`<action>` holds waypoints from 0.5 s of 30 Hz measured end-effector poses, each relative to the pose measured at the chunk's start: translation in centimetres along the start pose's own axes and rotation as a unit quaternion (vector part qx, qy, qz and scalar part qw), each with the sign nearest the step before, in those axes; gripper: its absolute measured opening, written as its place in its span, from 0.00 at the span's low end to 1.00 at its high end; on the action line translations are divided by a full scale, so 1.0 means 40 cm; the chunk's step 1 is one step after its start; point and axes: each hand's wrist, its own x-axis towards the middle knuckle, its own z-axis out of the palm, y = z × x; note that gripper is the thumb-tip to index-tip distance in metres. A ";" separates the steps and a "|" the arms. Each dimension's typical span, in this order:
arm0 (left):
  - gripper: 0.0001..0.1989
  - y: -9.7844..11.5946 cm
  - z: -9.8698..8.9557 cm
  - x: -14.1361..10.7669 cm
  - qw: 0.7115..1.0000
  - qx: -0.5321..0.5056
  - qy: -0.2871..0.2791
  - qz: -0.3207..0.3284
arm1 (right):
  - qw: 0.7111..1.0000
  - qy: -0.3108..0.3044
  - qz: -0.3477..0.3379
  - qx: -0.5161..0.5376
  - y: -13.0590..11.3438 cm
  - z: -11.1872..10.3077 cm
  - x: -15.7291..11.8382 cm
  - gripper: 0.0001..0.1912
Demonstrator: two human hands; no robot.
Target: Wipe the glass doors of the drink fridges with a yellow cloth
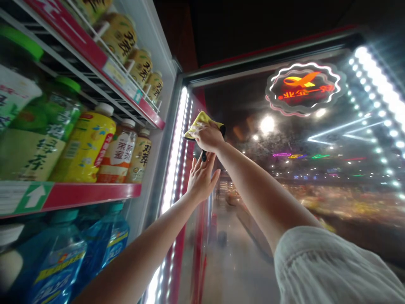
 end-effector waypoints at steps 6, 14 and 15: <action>0.32 -0.010 0.012 -0.018 1.000 0.016 0.004 0.005 | 0.997 0.028 0.070 -0.012 0.036 0.005 0.087 0.24; 0.31 -0.013 0.020 -0.022 1.000 0.010 0.013 0.000 | 1.000 -0.020 -0.004 -0.019 -0.066 0.059 0.098 0.23; 0.31 -0.010 0.020 -0.021 1.000 0.010 0.016 -0.001 | 0.999 -0.036 -0.037 -0.015 -0.054 0.047 0.083 0.21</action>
